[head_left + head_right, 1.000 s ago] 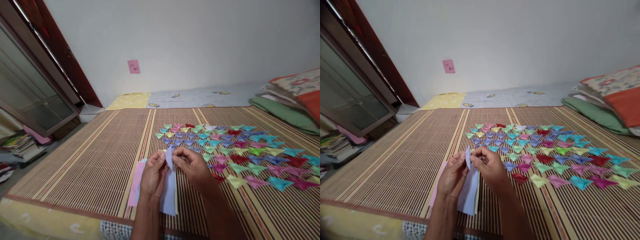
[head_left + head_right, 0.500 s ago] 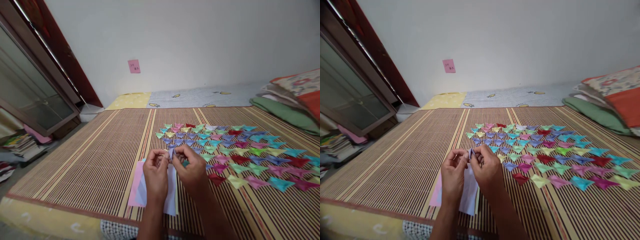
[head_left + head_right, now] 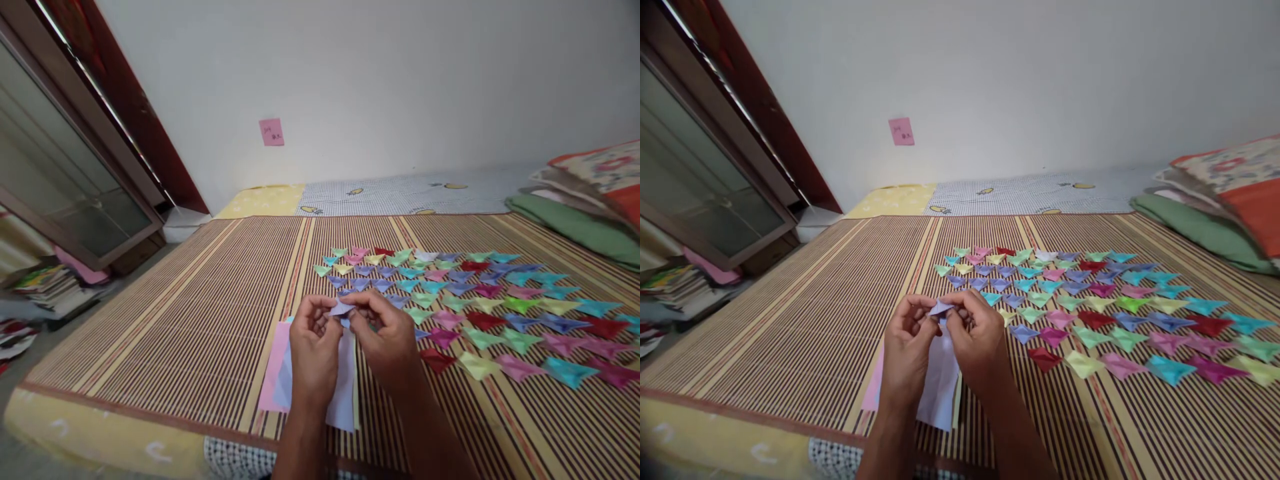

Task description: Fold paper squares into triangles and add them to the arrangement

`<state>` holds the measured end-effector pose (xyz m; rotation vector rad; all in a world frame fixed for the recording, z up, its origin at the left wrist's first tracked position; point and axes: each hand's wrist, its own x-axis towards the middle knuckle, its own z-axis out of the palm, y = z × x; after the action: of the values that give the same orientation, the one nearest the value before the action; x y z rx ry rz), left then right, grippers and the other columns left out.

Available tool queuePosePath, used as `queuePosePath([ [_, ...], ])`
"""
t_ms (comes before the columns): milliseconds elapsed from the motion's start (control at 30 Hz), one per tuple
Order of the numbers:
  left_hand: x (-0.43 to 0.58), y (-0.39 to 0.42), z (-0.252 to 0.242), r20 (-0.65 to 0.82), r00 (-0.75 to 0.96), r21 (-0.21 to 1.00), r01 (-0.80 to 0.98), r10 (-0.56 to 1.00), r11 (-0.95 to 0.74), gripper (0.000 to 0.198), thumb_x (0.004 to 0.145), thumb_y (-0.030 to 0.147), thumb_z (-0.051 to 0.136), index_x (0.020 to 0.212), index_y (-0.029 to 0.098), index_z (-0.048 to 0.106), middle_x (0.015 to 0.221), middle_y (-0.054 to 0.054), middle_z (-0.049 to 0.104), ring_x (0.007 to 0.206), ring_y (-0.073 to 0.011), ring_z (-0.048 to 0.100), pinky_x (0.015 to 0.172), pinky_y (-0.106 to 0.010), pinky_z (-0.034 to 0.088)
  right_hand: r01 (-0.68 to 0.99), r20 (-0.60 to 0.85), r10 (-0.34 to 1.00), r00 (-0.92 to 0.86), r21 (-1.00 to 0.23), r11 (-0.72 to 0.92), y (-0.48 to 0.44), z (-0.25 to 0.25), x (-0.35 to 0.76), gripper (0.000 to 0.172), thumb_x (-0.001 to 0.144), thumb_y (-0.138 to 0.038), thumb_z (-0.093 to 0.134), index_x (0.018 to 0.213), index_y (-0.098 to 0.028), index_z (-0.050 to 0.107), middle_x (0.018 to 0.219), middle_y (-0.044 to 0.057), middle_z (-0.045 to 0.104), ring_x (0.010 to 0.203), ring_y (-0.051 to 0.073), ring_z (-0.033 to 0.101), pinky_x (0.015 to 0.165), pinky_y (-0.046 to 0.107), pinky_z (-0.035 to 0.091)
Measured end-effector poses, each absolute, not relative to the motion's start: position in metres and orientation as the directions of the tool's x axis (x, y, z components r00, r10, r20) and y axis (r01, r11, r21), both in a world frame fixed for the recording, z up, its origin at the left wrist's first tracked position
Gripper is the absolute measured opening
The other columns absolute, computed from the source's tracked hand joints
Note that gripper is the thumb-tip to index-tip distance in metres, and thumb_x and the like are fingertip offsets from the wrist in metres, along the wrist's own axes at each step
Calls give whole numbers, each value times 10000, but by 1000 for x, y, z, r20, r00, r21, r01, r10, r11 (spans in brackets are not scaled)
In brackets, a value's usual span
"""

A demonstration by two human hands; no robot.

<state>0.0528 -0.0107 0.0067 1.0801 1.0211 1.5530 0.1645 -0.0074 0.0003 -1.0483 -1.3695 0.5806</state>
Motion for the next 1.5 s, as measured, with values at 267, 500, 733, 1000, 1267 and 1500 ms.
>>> queuePosePath([
  [267, 51, -5, 2, 68, -97, 895, -433, 993, -104, 142, 713, 119, 754, 847, 165, 742, 748, -15, 749, 696, -134, 691, 712, -244, 555, -108, 338, 930, 143, -929, 354, -2, -6, 168, 97, 852, -184, 655, 914, -212, 724, 771, 4, 710, 680, 156, 669, 636, 270, 547],
  [500, 47, -6, 0, 89, -150, 919, -368, 985, -139, 130, 742, 204, 824, 867, 186, 794, 777, -20, 771, 703, -127, 696, 705, -226, 558, 131, 512, 847, 144, -858, 497, -3, -5, 173, 113, 865, -154, 675, 932, -222, 736, 881, 19, 688, 819, 174, 670, 739, 303, 536],
  [733, 50, -8, 5, 169, -201, 935, -276, 965, -221, 141, 721, 203, 840, 861, 193, 822, 910, -57, 802, 863, -190, 741, 808, -282, 586, 137, 528, 839, 132, -848, 512, -1, -7, 172, 144, 878, -125, 656, 948, -217, 741, 916, 26, 708, 862, 182, 690, 757, 304, 540],
  [1000, 46, -5, 2, 211, -213, 935, -239, 954, -261, 93, 728, 187, 830, 819, 207, 827, 894, -51, 792, 863, -190, 737, 804, -285, 588, 66, 567, 819, 86, -824, 563, 0, -8, 175, 57, 909, -178, 706, 902, -234, 714, 909, 22, 670, 898, 187, 659, 798, 327, 537],
  [1267, 42, -4, 2, 265, -157, 941, -174, 951, -291, 91, 786, 208, 789, 860, 202, 841, 921, -77, 790, 929, -216, 728, 860, -323, 582, 135, 585, 806, 88, -809, 572, 5, -12, 176, 101, 929, -180, 659, 846, -225, 694, 896, 32, 676, 902, 203, 657, 815, 353, 526],
  [1500, 40, -4, 1, 301, -155, 938, -129, 941, -321, 59, 827, 223, 772, 838, 203, 827, 898, -66, 789, 901, -204, 722, 843, -307, 567, 84, 551, 832, 61, -834, 546, 5, -12, 174, 130, 943, -216, 668, 814, -222, 677, 878, 26, 661, 904, 191, 638, 801, 327, 509],
])
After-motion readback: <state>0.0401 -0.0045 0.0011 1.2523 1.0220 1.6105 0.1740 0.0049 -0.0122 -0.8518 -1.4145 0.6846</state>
